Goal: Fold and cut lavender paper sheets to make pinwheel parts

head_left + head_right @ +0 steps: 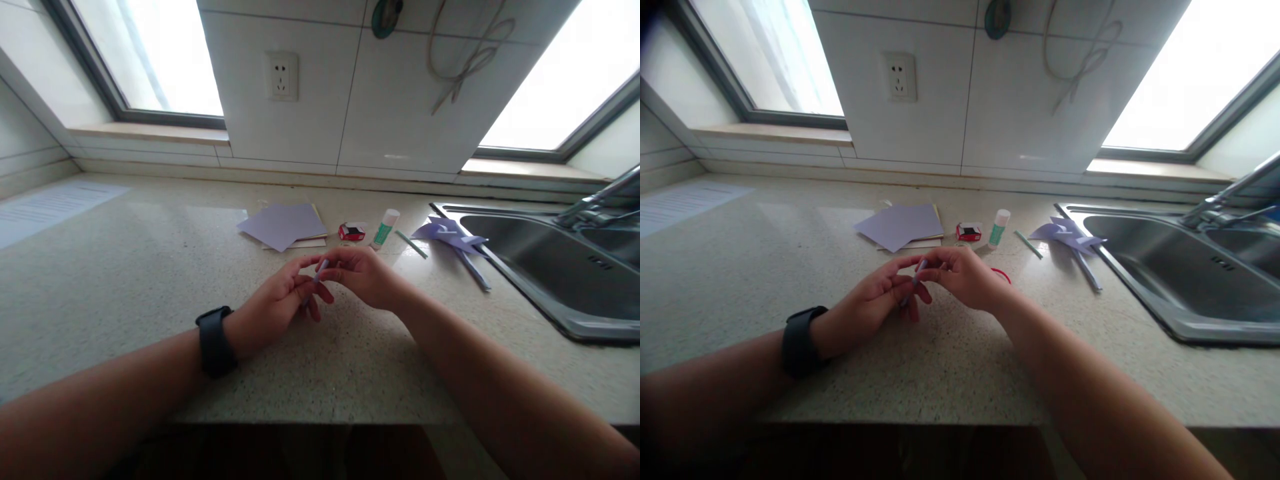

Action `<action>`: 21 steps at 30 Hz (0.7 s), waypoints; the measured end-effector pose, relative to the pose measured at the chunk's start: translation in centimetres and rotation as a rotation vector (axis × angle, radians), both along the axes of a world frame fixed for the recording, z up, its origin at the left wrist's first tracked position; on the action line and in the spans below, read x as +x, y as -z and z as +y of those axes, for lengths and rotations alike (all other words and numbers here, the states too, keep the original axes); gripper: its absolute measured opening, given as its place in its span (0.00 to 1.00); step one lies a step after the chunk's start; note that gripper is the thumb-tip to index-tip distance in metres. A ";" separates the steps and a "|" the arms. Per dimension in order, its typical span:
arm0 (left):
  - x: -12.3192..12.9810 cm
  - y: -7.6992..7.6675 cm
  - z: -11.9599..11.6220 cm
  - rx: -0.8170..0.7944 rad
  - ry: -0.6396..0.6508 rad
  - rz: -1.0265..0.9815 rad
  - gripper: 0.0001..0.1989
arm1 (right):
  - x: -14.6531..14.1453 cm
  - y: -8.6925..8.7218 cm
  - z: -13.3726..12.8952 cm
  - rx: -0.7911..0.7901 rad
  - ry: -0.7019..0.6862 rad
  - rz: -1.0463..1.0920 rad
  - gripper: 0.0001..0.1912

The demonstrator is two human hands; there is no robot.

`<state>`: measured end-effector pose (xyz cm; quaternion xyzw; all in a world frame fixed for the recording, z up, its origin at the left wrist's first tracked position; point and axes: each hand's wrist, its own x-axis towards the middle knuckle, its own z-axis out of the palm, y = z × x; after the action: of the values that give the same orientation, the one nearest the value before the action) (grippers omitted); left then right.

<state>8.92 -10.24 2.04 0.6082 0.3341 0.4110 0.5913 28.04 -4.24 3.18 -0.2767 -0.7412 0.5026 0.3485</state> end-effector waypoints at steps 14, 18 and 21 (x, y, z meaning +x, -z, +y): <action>-0.7 -1.1 0.0 -0.385 0.322 -0.365 0.20 | 0.5 -1.0 -0.7 -0.044 -0.166 0.075 0.07; -0.8 -1.1 0.2 -0.420 0.319 -0.348 0.23 | 0.8 -0.9 -0.5 0.010 -0.144 0.055 0.06; -0.6 -0.5 0.4 -0.344 0.157 -0.233 0.23 | 0.9 -0.5 -0.3 0.065 -0.081 0.026 0.05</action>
<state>8.32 -9.80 2.55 0.4711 0.2801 0.3681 0.7511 28.97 -4.55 3.65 -0.2286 -0.7631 0.4956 0.3461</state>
